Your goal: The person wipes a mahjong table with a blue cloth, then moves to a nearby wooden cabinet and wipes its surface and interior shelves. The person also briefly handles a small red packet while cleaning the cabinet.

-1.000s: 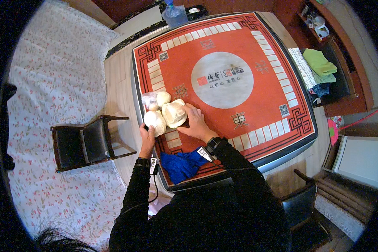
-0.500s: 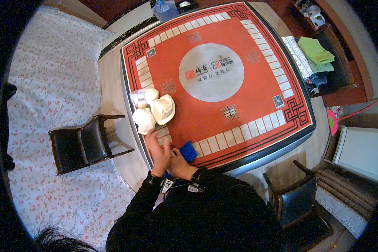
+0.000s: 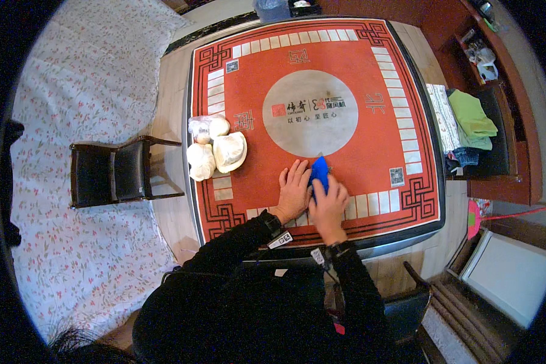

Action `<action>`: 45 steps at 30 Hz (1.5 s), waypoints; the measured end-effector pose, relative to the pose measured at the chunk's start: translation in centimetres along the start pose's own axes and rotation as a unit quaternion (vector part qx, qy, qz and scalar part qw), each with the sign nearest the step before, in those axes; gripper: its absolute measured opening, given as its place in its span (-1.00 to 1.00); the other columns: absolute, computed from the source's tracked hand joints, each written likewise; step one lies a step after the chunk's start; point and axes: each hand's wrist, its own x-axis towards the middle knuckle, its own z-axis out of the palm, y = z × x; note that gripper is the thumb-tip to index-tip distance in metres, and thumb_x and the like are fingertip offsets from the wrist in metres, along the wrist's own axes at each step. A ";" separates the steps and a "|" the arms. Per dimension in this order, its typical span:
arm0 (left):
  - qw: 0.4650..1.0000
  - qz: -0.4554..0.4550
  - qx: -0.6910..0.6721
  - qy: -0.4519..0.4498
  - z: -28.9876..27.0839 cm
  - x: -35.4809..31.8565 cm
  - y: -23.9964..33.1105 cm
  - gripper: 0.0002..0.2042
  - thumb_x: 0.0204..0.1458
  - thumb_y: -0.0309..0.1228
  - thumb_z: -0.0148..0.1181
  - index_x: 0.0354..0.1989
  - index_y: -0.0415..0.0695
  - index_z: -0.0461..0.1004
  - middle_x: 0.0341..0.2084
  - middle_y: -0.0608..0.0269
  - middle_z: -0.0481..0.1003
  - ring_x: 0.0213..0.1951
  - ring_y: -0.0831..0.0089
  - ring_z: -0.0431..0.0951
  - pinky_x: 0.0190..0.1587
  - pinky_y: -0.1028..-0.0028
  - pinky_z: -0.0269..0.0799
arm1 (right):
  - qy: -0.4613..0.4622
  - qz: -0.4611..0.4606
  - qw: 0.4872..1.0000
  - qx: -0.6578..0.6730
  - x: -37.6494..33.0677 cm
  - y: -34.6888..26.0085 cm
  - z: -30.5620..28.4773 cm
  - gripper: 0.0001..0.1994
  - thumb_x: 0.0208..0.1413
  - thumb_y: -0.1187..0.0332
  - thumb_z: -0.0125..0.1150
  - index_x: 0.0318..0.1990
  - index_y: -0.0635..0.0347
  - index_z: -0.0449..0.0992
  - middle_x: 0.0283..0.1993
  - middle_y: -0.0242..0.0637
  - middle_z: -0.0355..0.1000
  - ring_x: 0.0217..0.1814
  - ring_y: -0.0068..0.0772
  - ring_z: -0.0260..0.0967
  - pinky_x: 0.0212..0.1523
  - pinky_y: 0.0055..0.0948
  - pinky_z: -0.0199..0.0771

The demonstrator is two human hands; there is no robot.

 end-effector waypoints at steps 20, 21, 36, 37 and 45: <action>0.998 -0.012 0.058 0.002 1.2 0.1 0.9 -0.55 0.10 -0.22 0.25 0.10 -0.22 0.45 0.22 -0.02 0.37 0.34 0.05 0.26 0.37 -0.02 0.06 | -0.070 -0.137 0.982 0.111 8.6 6.7 -0.8 -0.48 -0.16 0.42 0.44 0.05 0.09 0.49 0.24 -0.04 0.31 0.20 0.15 0.26 0.20 -0.02 0.33; 0.998 -0.015 0.056 0.006 1.1 0.1 0.9 -0.57 0.10 -0.22 0.24 0.08 -0.22 0.46 0.21 -0.01 0.37 0.34 0.05 0.26 0.37 -0.02 0.06 | -0.107 -0.177 0.971 0.117 8.4 6.4 -0.9 -0.47 -0.21 0.45 0.44 0.04 0.07 0.49 0.24 -0.05 0.31 0.18 0.15 0.28 0.18 -0.03 0.36; 0.998 -0.024 0.054 -0.003 0.6 0.4 1.0 -0.57 0.07 -0.20 0.23 0.07 -0.18 0.47 0.22 0.00 0.38 0.31 0.08 0.32 0.34 -0.02 0.12 | 0.018 -0.150 0.985 0.080 22.2 4.4 5.9 -0.60 -0.16 0.46 0.39 -0.06 0.04 0.55 0.04 -0.13 0.41 0.15 0.03 0.31 0.16 -0.04 0.34; 0.998 -0.026 0.054 -0.011 0.6 0.4 1.0 -0.56 0.07 -0.20 0.23 0.07 -0.18 0.47 0.22 0.00 0.38 0.31 0.08 0.32 0.34 -0.02 0.12 | -0.024 -0.178 0.981 0.073 21.0 3.2 5.8 -0.59 -0.17 0.46 0.39 -0.06 0.01 0.56 0.07 -0.14 0.40 0.17 0.03 0.31 0.16 -0.02 0.34; 0.998 -0.025 0.056 -0.016 0.4 0.4 1.0 -0.57 0.11 -0.17 0.19 0.08 -0.18 0.48 0.23 0.00 0.38 0.32 0.08 0.30 0.33 -0.01 0.13 | 0.073 -0.268 0.959 -0.058 34.4 12.3 5.7 -0.66 -0.19 0.45 0.35 -0.17 -0.07 0.58 0.00 -0.20 0.43 0.00 -0.02 0.35 0.01 -0.09 0.41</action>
